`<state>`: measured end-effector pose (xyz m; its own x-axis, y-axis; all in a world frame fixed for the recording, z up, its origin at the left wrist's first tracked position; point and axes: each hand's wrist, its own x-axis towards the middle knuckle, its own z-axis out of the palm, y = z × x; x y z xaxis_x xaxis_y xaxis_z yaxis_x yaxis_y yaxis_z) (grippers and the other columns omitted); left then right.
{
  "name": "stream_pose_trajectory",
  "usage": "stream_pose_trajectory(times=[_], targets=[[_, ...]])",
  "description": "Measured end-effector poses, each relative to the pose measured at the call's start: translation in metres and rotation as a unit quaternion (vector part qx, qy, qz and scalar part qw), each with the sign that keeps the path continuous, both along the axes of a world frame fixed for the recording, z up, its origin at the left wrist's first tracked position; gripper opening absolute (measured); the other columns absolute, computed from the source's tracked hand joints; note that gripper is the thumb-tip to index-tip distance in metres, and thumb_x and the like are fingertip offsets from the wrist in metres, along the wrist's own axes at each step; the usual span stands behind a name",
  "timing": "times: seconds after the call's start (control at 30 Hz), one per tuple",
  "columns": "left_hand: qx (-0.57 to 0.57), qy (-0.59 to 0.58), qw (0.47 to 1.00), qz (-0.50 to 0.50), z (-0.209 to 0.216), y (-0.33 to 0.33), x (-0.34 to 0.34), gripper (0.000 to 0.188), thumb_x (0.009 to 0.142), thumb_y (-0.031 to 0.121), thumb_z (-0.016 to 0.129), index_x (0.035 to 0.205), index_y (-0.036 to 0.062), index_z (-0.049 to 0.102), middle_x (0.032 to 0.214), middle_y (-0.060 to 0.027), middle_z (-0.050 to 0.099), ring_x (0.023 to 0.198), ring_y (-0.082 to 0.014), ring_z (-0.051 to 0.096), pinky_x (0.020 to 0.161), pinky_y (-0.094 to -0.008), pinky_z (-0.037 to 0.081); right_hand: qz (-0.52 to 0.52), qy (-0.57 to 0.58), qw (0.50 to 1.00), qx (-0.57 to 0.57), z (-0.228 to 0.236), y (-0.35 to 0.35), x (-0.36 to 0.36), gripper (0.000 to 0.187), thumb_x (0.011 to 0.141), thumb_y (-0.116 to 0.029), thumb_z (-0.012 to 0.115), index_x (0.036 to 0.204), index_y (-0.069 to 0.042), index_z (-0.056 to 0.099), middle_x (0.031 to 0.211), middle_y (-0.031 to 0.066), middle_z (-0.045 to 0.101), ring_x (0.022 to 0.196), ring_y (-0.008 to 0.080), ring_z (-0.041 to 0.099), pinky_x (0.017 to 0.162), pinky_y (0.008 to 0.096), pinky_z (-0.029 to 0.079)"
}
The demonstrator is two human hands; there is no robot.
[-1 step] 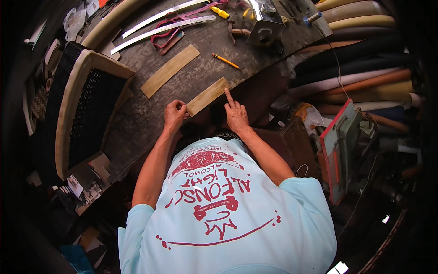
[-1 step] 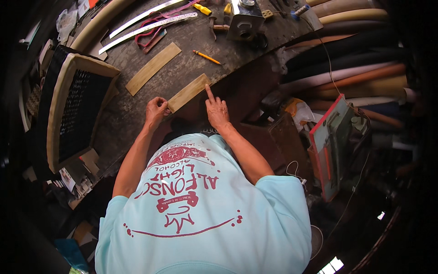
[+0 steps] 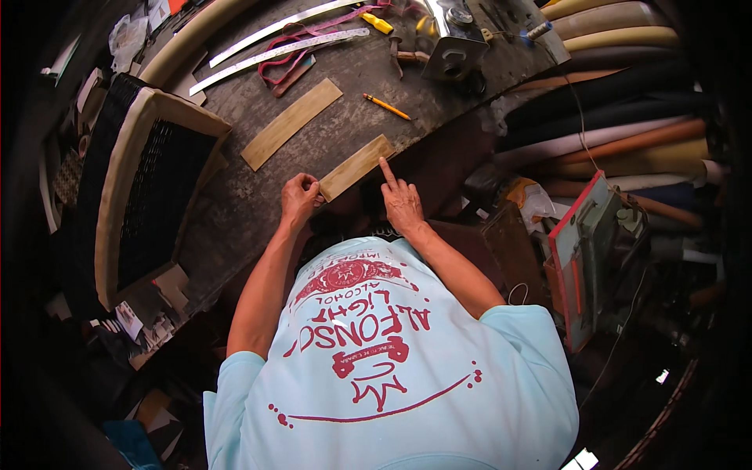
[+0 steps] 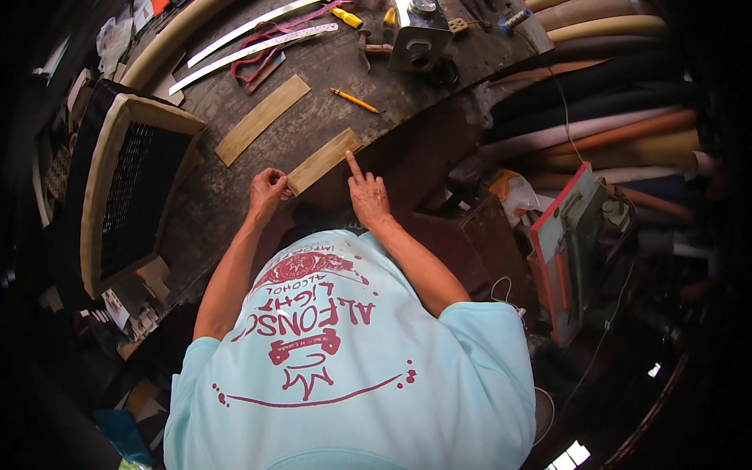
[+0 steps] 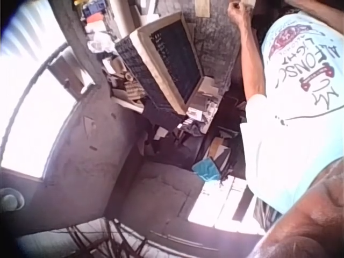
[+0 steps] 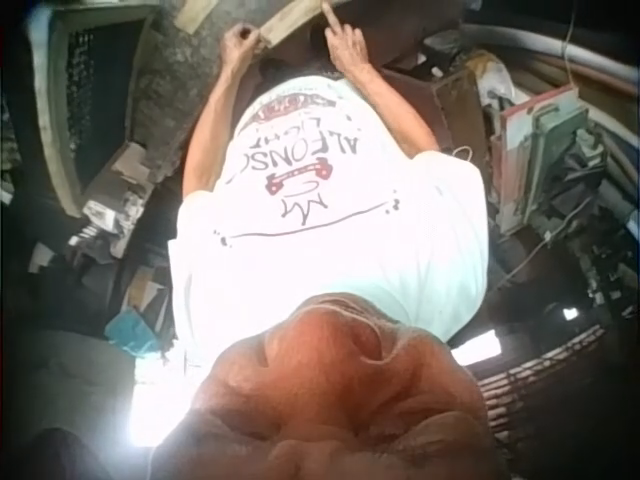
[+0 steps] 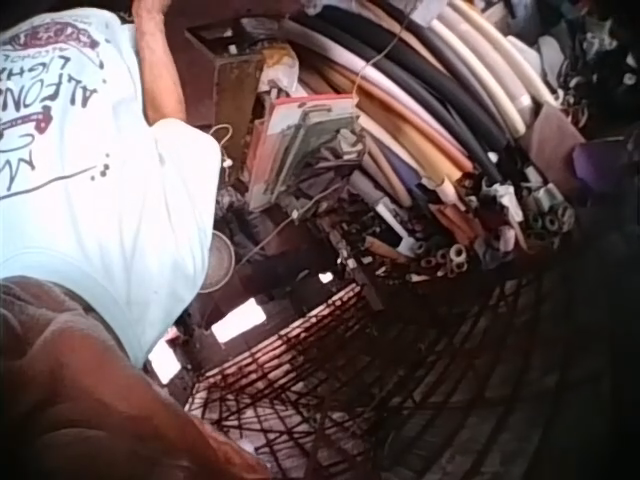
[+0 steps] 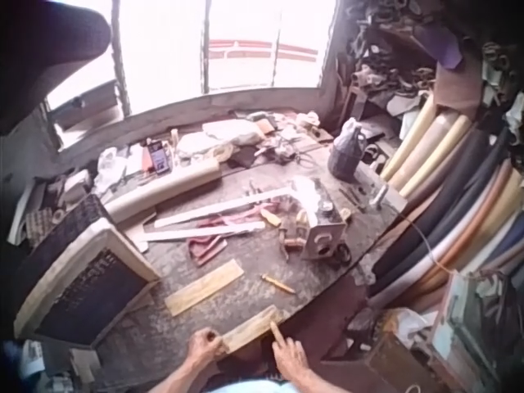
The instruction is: Applying and inspecting leather trim on a woven basket in a workshop.
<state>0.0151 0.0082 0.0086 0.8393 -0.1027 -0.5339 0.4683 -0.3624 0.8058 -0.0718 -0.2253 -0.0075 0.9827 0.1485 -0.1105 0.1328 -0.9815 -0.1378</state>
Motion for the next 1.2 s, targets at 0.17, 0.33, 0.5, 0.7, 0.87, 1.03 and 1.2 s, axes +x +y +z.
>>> stream_pose_trajectory(times=[0.17, 0.33, 0.5, 0.7, 0.87, 1.03, 1.2], targets=[[0.016, -0.005, 1.0, -0.007, -0.004, 0.0, 0.001, 0.011, 0.091, 0.007, 0.058, 0.094, -0.0021, 0.062, 0.077, -0.0076, 0.065, 0.065, -0.0127, 0.066, 0.057, -0.0249, 0.054, 0.2, 0.04, 0.966, 0.16, 0.026, 0.012, 0.005, 0.011, 0.08, -0.005, 0.057, 0.089, -0.004, 0.062, 0.147, 0.007, 0.039, 0.08, 0.0252, 0.057, 0.069, 0.0384, 0.046], [-0.007, 0.011, 1.0, 0.008, 0.0, 0.004, -0.001, 0.012, 0.091, 0.009, 0.059, 0.094, -0.0007, 0.064, 0.079, -0.0076, 0.067, 0.067, -0.0134, 0.067, 0.06, -0.0253, 0.056, -0.065, -0.082, 0.943, 0.315, 0.072, -0.057, 0.065, 0.017, 0.081, -0.006, 0.063, 0.097, -0.003, 0.058, 0.14, 0.0171, 0.045, 0.097, 0.0345, 0.064, 0.081, 0.0401, 0.053], [-0.057, 0.024, 0.998, 0.021, -0.002, 0.011, -0.004, 0.014, 0.091, 0.011, 0.061, 0.093, -0.0007, 0.068, 0.078, -0.0067, 0.068, 0.068, -0.012, 0.066, 0.06, -0.0241, 0.054, -0.093, -0.055, 0.981, 0.164, 0.078, -0.152, 0.133, 0.026, 0.079, -0.021, 0.07, 0.093, -0.005, 0.057, 0.146, 0.0184, 0.036, 0.107, 0.0399, 0.059, 0.086, 0.0467, 0.05], [-0.056, 0.019, 0.998, 0.034, -0.001, 0.007, -0.005, 0.014, 0.089, 0.01, 0.062, 0.091, -0.0017, 0.069, 0.075, -0.0055, 0.068, 0.065, -0.0112, 0.066, 0.058, -0.0239, 0.054, -0.051, 0.093, 0.994, 0.011, 0.071, -0.176, 0.199, 0.045, 0.066, -0.041, 0.081, 0.089, -0.005, 0.065, 0.114, 0.0175, 0.059, 0.097, 0.0398, 0.061, 0.078, 0.0478, 0.05], [-0.031, 0.027, 0.998, 0.044, 0.001, 0.003, -0.002, 0.014, 0.088, 0.01, 0.063, 0.091, -0.0018, 0.069, 0.074, -0.0057, 0.068, 0.065, -0.0111, 0.066, 0.058, -0.0239, 0.054, -0.018, 0.135, 0.99, 0.017, 0.068, -0.181, 0.206, 0.043, 0.066, -0.036, 0.083, 0.078, -0.004, 0.058, 0.11, 0.0174, 0.057, 0.084, 0.0386, 0.061, 0.072, 0.0486, 0.048], [-0.046, 0.028, 0.998, 0.039, -0.005, 0.006, -0.002, 0.014, 0.087, 0.01, 0.064, 0.091, -0.0023, 0.069, 0.074, -0.0064, 0.068, 0.065, -0.0117, 0.067, 0.058, -0.0241, 0.054, -0.03, 0.032, 0.999, 0.022, 0.088, -0.169, 0.175, 0.034, 0.071, -0.026, 0.081, 0.082, -0.004, 0.058, 0.114, 0.0167, 0.056, 0.086, 0.0392, 0.062, 0.074, 0.047, 0.05], [-0.042, 0.027, 0.998, 0.032, -0.005, 0.008, -0.002, 0.014, 0.086, 0.01, 0.065, 0.091, -0.0028, 0.068, 0.075, -0.0072, 0.069, 0.065, -0.0125, 0.068, 0.057, -0.0245, 0.054, -0.14, 0.157, 0.892, 0.4, 0.091, -0.112, 0.123, 0.021, 0.081, -0.017, 0.07, 0.085, 0.001, 0.058, 0.116, 0.0144, 0.061, 0.073, 0.0154, 0.064, 0.061, 0.0281, 0.051]])
